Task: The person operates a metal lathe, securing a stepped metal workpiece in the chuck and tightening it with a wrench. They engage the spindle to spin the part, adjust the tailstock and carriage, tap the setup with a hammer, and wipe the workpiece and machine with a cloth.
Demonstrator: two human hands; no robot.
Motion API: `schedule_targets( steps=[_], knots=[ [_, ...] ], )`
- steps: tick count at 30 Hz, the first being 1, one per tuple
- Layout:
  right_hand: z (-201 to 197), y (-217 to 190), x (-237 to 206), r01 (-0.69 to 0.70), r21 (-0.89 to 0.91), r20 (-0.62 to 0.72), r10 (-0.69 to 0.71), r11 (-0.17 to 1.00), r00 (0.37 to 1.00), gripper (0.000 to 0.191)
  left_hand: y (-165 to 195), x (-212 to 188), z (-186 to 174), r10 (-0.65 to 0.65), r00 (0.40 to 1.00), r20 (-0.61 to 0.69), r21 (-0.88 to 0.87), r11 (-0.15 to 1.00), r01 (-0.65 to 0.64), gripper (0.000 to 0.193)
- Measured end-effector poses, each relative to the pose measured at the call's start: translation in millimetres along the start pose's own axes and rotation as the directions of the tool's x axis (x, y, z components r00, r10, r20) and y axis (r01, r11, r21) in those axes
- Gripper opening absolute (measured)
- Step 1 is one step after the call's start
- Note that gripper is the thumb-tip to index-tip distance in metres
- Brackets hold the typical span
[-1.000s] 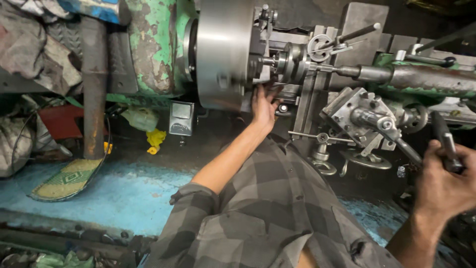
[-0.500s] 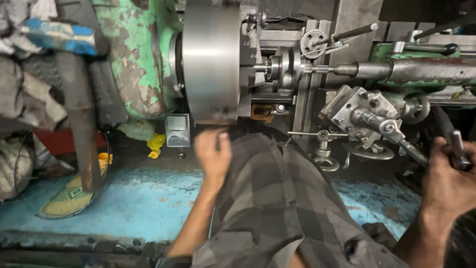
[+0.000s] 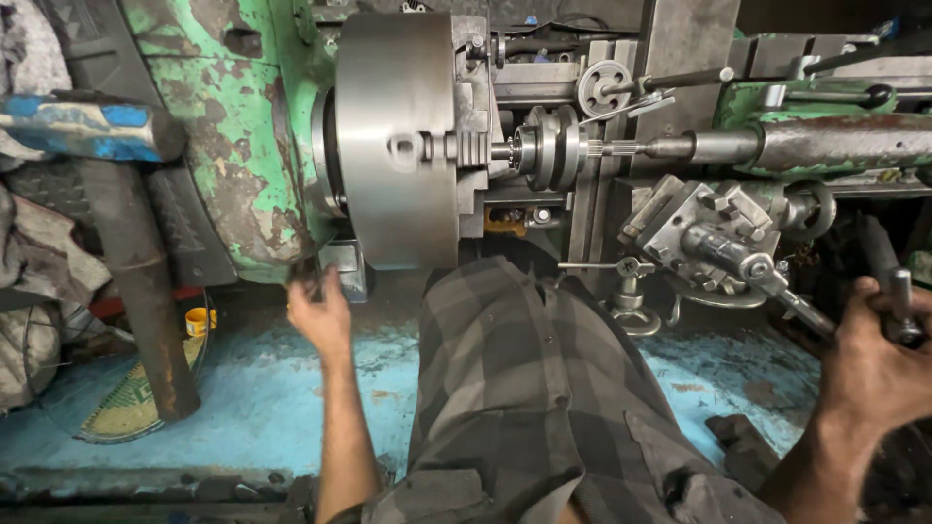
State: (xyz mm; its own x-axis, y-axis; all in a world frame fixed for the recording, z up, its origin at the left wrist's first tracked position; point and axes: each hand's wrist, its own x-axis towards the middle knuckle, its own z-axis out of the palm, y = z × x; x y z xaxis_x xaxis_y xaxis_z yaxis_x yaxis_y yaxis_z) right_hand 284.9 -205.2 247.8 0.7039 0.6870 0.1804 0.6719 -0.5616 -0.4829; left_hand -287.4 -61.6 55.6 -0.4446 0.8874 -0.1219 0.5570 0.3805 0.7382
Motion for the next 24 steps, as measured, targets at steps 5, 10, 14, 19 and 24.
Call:
schedule_targets(
  steps=[5,10,14,19,24],
  knots=[
    [-2,12,-2,0.026,-0.083,0.009,-0.026,0.996,1.0,0.004,-19,20,-10,-0.03,0.977,0.209,-0.087,0.995,0.049,0.06],
    [0,20,-2,-0.052,-0.021,0.034,0.053,0.998,0.998,0.009,-24,18,-10,-0.025,0.962,0.273,-0.143,0.988,0.066,0.061],
    [1,18,-2,-0.03,-0.011,0.03,0.031,0.999,0.999,0.008,-26,18,-9,-0.032,0.965,0.261,-0.159,0.984,0.076,0.065],
    [0,12,-2,0.005,-0.023,0.016,-0.004,1.0,1.0,0.005,-25,16,-11,-0.029,0.964,0.264,-0.122,0.991,0.063,0.068],
    [-2,15,-3,0.026,-0.103,0.027,-0.023,0.994,0.999,0.004,-21,17,-13,0.012,0.958,0.286,-0.133,0.991,0.027,0.075]
  ],
)
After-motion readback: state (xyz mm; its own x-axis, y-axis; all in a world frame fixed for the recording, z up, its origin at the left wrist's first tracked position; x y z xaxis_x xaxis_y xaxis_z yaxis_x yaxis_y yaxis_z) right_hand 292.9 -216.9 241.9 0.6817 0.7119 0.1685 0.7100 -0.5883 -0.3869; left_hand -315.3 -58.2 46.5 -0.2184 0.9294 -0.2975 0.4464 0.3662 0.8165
